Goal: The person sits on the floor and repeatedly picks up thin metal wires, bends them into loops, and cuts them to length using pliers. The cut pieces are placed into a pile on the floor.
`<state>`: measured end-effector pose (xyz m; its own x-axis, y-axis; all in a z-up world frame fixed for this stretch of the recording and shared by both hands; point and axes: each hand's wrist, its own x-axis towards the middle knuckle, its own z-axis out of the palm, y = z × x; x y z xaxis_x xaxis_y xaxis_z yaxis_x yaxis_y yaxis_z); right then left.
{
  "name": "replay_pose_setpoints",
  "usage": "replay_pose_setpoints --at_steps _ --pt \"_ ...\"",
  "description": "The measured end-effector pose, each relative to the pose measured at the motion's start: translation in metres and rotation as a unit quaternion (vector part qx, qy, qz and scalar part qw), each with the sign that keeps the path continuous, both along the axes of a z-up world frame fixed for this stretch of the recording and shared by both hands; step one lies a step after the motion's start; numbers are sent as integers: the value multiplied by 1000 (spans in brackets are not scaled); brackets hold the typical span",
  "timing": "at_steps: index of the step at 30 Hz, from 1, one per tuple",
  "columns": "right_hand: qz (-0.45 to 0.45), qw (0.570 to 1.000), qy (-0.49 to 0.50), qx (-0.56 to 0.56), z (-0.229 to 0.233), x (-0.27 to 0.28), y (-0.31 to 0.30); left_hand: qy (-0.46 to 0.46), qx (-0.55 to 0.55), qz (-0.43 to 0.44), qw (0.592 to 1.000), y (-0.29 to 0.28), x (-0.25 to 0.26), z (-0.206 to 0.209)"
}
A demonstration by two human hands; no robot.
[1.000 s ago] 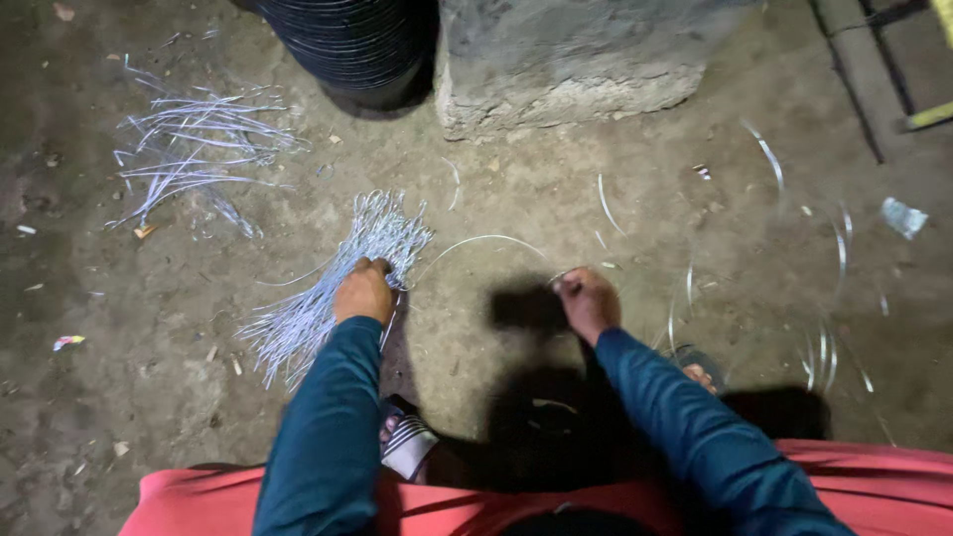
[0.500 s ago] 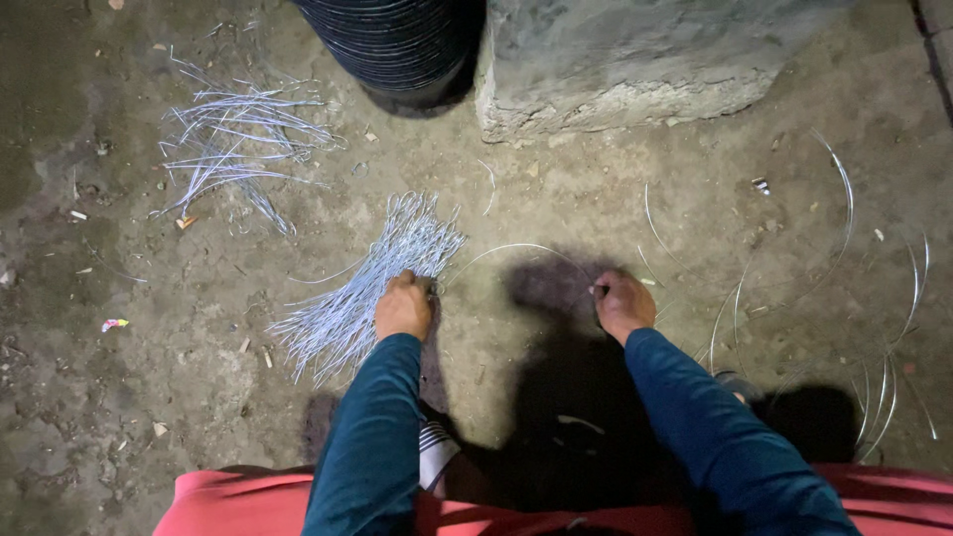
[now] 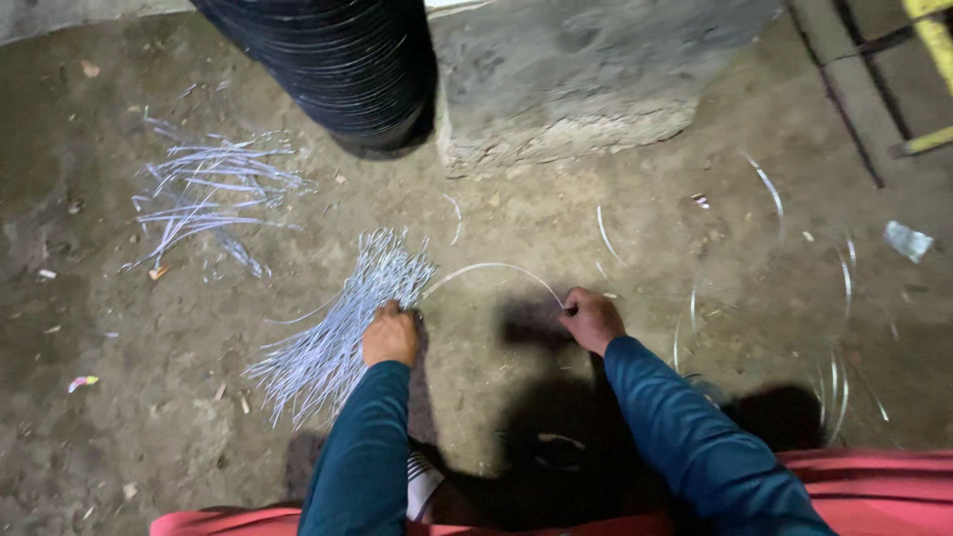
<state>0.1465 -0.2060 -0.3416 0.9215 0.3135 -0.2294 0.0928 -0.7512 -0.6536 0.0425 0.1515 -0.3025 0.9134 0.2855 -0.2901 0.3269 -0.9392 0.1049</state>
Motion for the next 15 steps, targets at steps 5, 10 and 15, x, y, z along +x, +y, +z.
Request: replay_pose_setpoints --at_steps 5,10,15 --pt "-36 984 133 114 19 3 -15 -15 -9 -21 1000 -5 7 8" --pt "-97 934 260 224 31 14 -19 -189 -135 -23 972 -35 24 52" --pt "-108 871 299 375 68 33 -13 -331 -225 17 916 -72 54 111"
